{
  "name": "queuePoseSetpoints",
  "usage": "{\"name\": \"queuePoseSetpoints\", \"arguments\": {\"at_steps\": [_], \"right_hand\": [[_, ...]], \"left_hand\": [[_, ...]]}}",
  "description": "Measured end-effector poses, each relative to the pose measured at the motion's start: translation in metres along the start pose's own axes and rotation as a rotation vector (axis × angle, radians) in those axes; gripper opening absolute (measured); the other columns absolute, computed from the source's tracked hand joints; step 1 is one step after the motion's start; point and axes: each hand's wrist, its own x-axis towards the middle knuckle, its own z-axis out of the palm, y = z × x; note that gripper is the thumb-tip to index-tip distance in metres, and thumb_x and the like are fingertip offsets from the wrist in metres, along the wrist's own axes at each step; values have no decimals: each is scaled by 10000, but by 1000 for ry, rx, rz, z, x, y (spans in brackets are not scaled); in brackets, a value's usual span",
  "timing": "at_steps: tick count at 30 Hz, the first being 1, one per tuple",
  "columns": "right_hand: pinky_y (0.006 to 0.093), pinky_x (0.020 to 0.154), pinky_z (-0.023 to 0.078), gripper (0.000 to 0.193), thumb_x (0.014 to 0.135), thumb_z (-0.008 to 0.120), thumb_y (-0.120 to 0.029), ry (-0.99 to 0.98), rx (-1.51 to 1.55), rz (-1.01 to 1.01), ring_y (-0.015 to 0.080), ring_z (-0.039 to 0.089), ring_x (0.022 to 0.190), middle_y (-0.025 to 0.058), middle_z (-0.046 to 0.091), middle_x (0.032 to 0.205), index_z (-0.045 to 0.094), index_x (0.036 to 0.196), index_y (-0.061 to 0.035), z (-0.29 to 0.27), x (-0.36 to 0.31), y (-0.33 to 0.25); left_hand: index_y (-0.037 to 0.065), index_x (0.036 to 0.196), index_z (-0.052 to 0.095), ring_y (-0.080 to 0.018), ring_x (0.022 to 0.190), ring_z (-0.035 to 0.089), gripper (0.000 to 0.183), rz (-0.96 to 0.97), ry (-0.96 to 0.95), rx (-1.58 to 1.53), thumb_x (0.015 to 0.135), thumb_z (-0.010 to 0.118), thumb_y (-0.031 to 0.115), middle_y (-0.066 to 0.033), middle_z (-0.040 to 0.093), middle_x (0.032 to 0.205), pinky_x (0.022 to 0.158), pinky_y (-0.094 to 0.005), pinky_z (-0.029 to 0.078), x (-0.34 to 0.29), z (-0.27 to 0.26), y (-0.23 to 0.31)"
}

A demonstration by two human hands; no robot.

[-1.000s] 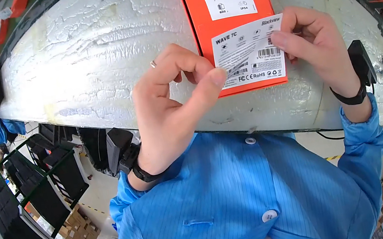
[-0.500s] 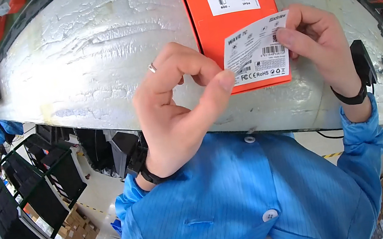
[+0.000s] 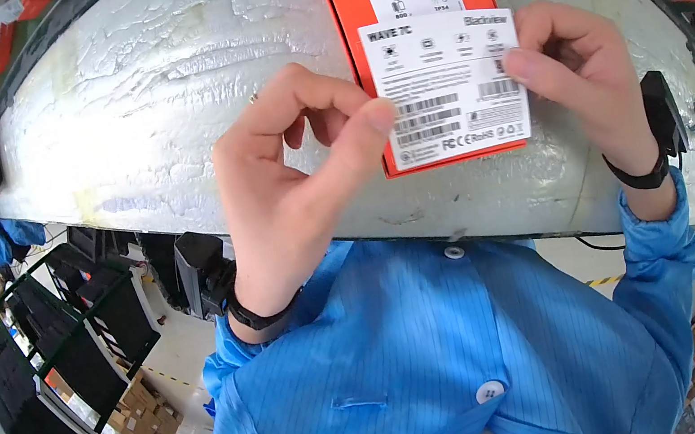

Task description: The recorder is applying white information stickers to the back of red product boxes on a conveyor belt.

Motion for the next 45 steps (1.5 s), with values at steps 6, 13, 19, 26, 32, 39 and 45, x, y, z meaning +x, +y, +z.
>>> {"name": "queuePoseSetpoints", "arguments": {"at_steps": [6,13,19,26,32,39,45], "right_hand": [[201,709,448,184,917,683,-150,-25,-17,77,40,572,763,2,639,797,602,817,-18,-1,3,-1],[207,713,464,176,913,691,-145,-26,5,35,41,583,769,11,653,813,606,827,-17,1,1,3],[203,707,464,175,913,691,-146,-26,-13,23,41,586,761,6,653,809,608,832,-16,1,1,5],[197,697,459,167,914,685,-141,-22,-19,42,37,585,758,6,653,810,611,832,-16,3,0,2],[231,732,417,116,901,632,-78,18,-70,-5,81,537,813,23,591,891,562,821,-30,9,-2,1],[312,844,428,68,852,653,-2,50,-560,-466,180,551,935,105,624,974,591,880,-10,2,-4,2],[271,536,484,116,786,729,-15,234,-588,-581,182,626,592,92,665,760,637,852,-38,28,-5,-3]], "left_hand": [[46,825,677,-28,676,487,120,-32,69,-96,841,729,153,49,617,721,642,-224,323,3,5,-17],[-8,827,630,-49,759,483,104,-93,18,-11,877,685,66,17,560,812,700,-205,348,-1,3,-7],[-10,837,630,-53,760,484,93,-59,26,-37,878,679,57,14,562,812,699,-204,347,-2,4,-10],[-9,842,631,-52,755,477,93,-44,30,-21,879,684,58,16,563,817,696,-208,349,-2,3,-12],[-10,823,619,-58,746,467,106,-27,31,-28,884,677,56,15,552,817,689,-208,341,-3,4,-9],[9,858,598,-80,777,475,103,129,69,64,858,685,63,-2,568,825,713,-241,351,-2,5,-13],[30,1077,570,-130,834,532,369,259,46,254,783,780,105,-31,582,947,750,-276,391,-6,14,-16]]}}
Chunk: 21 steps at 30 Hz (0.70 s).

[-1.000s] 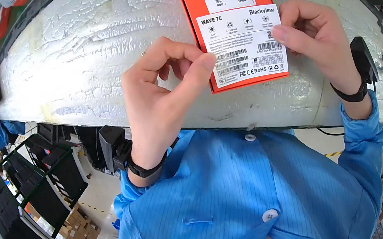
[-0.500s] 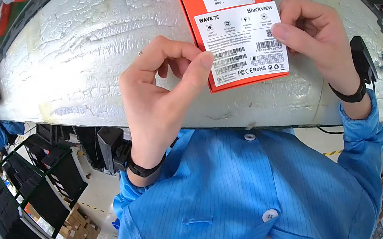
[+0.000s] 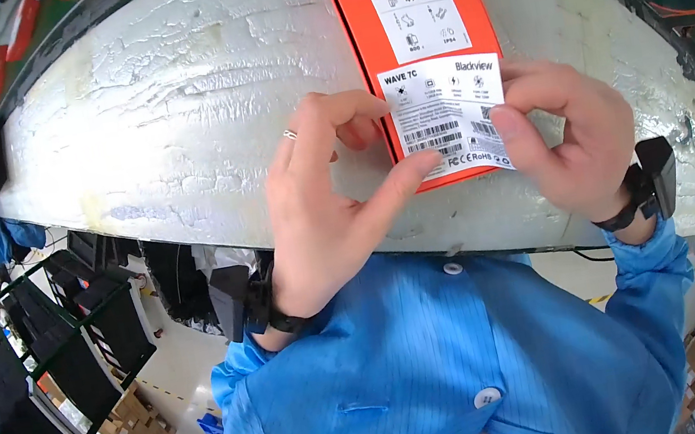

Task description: The recorder is applying white information stickers to the back of red product boxes on a conveyor belt.

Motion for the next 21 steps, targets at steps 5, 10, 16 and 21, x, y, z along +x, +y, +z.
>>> {"name": "queuePoseSetpoints", "arguments": {"at_steps": [5,10,16,21], "right_hand": [[268,525,484,116,801,727,-27,-49,-105,-29,184,625,575,77,662,757,628,859,-41,-4,2,-10],[267,513,478,92,828,712,-32,-23,-89,15,177,627,565,76,658,751,627,864,-42,-3,1,-14],[266,507,479,96,841,706,-26,-7,-120,-31,164,634,563,82,660,759,622,887,-37,-3,-1,-12],[280,502,490,141,822,718,-21,-15,-203,-150,200,631,559,71,655,755,594,886,-43,-1,-1,-12]], "left_hand": [[24,1118,557,-135,941,525,377,-2,33,50,814,755,123,-61,568,1069,775,-282,404,2,0,-3],[59,1207,578,-218,1023,577,372,5,149,-194,868,707,142,-115,533,1224,765,-308,483,6,12,-12],[55,1287,587,-237,1092,566,321,59,79,-98,979,511,98,-157,487,1334,821,-331,509,10,6,-8],[147,1238,653,-333,1320,458,331,220,77,437,938,527,90,-138,449,1448,1051,-454,363,14,1,-10]]}}
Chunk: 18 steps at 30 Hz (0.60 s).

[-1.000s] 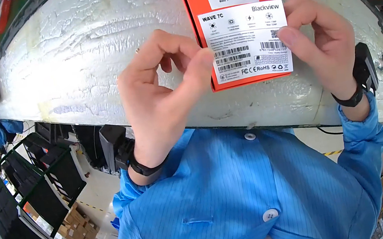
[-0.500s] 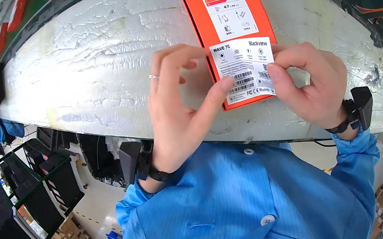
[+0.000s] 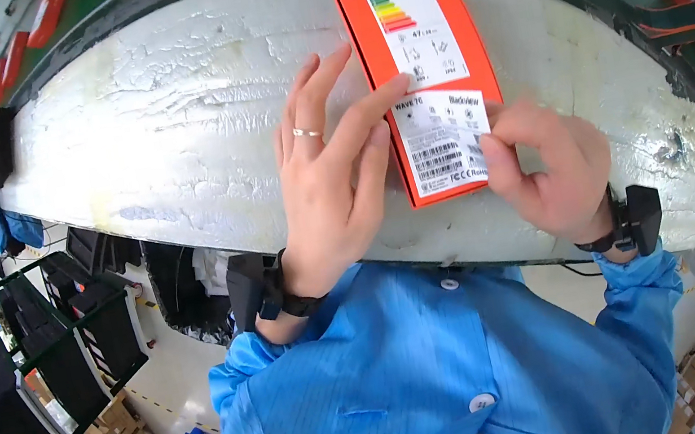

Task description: The recorder is applying white information stickers to the back of red product boxes on a conveyor belt.

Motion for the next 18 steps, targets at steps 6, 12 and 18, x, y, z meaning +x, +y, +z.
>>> {"name": "queuePoseSetpoints", "arguments": {"at_steps": [6,12,18], "right_hand": [[307,548,518,167,804,711,-74,-158,-203,-37,204,651,655,67,639,825,586,912,-49,-12,-1,-15],[307,615,543,216,802,696,-102,-222,-336,-169,222,661,732,108,622,887,584,966,-18,-16,-8,-22],[304,647,560,175,822,684,-103,-230,-449,-277,224,672,767,101,618,885,589,937,-10,-19,-3,-22]], "left_hand": [[178,1194,670,-343,1403,371,327,63,-9,61,902,556,88,-95,462,1483,1109,-497,267,5,-1,-2],[174,1203,662,-350,1375,402,384,107,7,77,865,529,49,-101,478,1471,1129,-475,246,2,-2,-1],[188,1219,647,-354,1297,464,417,76,24,48,839,557,39,-82,475,1472,1082,-478,312,0,-1,-1]]}}
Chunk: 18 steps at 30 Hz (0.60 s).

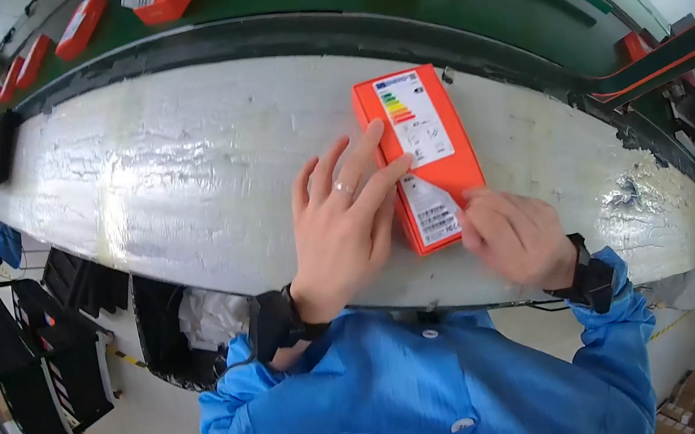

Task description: The recorder is applying white information stickers to the back of red product boxes on a conveyor belt.

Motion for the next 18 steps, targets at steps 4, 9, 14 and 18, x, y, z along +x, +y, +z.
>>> {"name": "queuePoseSetpoints", "arguments": {"at_steps": [4,9,14,18], "right_hand": [[325,682,582,157,830,680,-87,24,-50,-51,255,684,793,115,619,872,592,924,3,-1,1,0],[346,701,590,164,839,680,-71,34,-42,-70,285,688,799,135,622,865,589,934,27,2,-2,-1],[359,698,591,160,849,678,-57,60,-39,-81,298,694,809,148,631,871,586,935,41,3,-5,0],[365,730,603,156,850,678,-64,75,-81,-146,305,701,855,151,639,881,582,918,38,5,-8,3]], "left_hand": [[195,1217,645,-349,1273,480,433,11,37,26,823,571,32,-61,482,1467,1072,-477,326,1,1,1],[208,1220,642,-339,1261,489,467,13,48,37,801,569,13,-45,490,1459,1063,-473,335,-1,1,1],[198,1209,648,-337,1247,500,462,20,51,20,798,564,6,-52,495,1454,1046,-459,347,-1,1,0],[185,1202,655,-334,1231,511,453,18,55,4,801,554,0,-67,498,1450,1034,-446,356,0,3,1]]}}
